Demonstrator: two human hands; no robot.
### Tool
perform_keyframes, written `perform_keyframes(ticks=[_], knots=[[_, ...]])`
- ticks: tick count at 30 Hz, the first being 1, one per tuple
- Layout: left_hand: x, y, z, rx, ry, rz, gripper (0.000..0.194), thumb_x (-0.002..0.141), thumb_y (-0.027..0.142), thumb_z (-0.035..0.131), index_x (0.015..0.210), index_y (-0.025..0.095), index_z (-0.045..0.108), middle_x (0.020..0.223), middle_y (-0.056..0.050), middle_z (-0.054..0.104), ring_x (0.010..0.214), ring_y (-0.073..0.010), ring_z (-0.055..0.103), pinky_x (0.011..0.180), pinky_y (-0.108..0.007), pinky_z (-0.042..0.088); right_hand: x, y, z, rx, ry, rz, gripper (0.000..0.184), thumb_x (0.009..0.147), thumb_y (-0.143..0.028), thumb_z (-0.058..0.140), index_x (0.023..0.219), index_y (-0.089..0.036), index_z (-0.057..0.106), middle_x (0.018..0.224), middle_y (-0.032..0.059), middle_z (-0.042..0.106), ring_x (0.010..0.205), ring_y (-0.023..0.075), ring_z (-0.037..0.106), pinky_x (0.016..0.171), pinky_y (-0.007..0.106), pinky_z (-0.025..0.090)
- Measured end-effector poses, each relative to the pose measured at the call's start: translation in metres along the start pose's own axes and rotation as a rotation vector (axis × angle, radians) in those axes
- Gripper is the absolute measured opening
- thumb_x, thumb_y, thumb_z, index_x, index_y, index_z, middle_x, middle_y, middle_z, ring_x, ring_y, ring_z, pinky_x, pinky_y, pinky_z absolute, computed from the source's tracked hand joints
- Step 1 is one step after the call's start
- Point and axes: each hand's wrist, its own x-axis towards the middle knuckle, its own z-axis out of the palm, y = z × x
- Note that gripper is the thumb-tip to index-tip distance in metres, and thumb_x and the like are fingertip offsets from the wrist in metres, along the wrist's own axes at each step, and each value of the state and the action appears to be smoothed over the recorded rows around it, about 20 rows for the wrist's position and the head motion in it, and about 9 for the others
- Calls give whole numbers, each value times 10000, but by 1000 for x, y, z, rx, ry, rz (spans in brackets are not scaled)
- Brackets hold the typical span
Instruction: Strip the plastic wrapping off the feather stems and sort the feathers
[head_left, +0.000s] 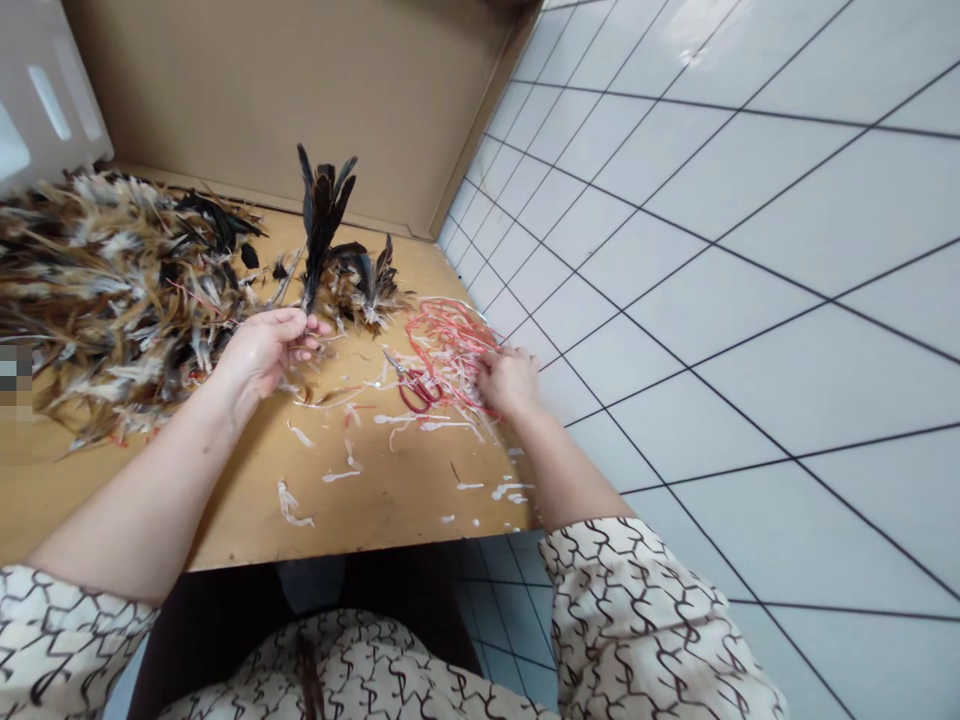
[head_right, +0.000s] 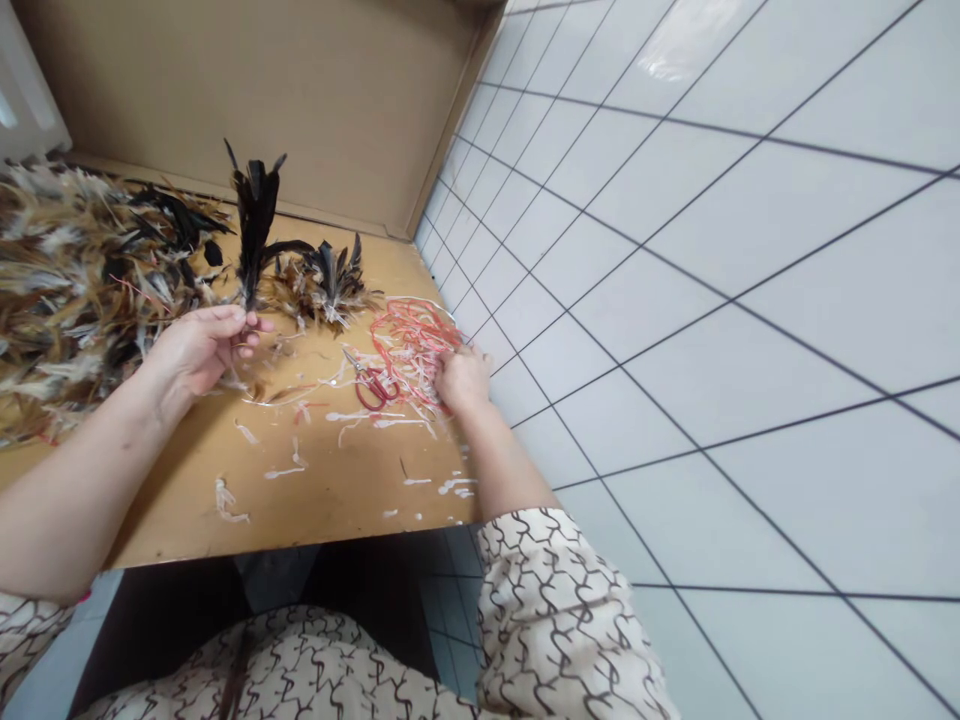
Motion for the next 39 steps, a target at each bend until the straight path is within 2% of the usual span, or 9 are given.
perform_keyframes(ticks=[4, 8, 13, 17, 21, 27, 34, 37, 39], knots=[[0, 0, 0, 15, -8, 5, 153, 702, 50, 531, 560, 102, 553, 627, -62, 639, 452, -66, 494, 422, -165, 379, 7, -2, 3, 76, 3, -3, 318, 835, -223, 390, 955, -155, 677, 951, 163, 647, 974, 285, 513, 764, 378, 364], [-1, 1, 1, 9, 8, -6, 184, 712, 36, 507, 547, 102, 554, 611, -61, 636, 441, -61, 488, 411, -156, 371, 11, -3, 4, 182, -5, 42, 238, 781, -226, 468, 738, -156, 691, 801, 122, 662, 865, 259, 553, 711, 343, 375], [-3, 3, 2, -12, 20, -21, 216, 726, 31, 481, 539, 100, 562, 599, -59, 638, 436, -61, 490, 404, -153, 369, 12, -4, -6, 847, 39, 296, 154, 675, -260, 552, 561, -173, 608, 441, -15, 506, 491, 135, 464, 523, 265, 336], [-3, 2, 2, -14, 20, -20, 211, 724, 37, 487, 539, 102, 566, 595, -58, 639, 436, -65, 490, 404, -156, 375, 16, -4, -23, 1343, 138, 365, 123, 538, -275, 648, 556, -170, 586, 488, -26, 529, 467, 91, 410, 481, 240, 327], [-2, 1, 1, -12, 11, -22, 220, 733, 37, 480, 542, 104, 565, 595, -55, 640, 436, -63, 489, 407, -154, 382, 19, -4, -39, 1579, 105, 368, 133, 488, -218, 668, 556, -164, 567, 497, -24, 513, 467, 79, 391, 441, 220, 300], [-3, 2, 0, -23, 2, -13, 215, 733, 38, 488, 545, 101, 570, 600, -57, 642, 440, -64, 496, 402, -151, 381, 15, -11, -51, 1672, -42, 186, 163, 533, -227, 675, 550, -174, 522, 540, -18, 517, 478, 79, 416, 429, 216, 314], [-4, 4, 0, -30, 6, -17, 216, 732, 30, 483, 543, 107, 554, 601, -60, 640, 440, -68, 489, 412, -162, 380, 8, -30, -51, 1671, -80, 193, 188, 489, -236, 702, 513, -170, 528, 481, -30, 519, 421, 63, 404, 394, 206, 300], [-4, 5, 0, -39, -1, -12, 216, 734, 28, 481, 546, 105, 553, 611, -60, 642, 442, -67, 492, 413, -162, 383, 6, -29, -48, 1583, -88, 207, 191, 477, -254, 719, 527, -169, 556, 450, -34, 529, 395, 65, 413, 382, 202, 307], [-4, 6, 1, -38, 2, -15, 220, 736, 25, 480, 544, 102, 554, 607, -59, 641, 438, -65, 492, 410, -159, 382, 6, -23, -46, 1508, -167, 185, 183, 495, -273, 717, 556, -167, 581, 451, -32, 547, 377, 68, 417, 372, 204, 307]])
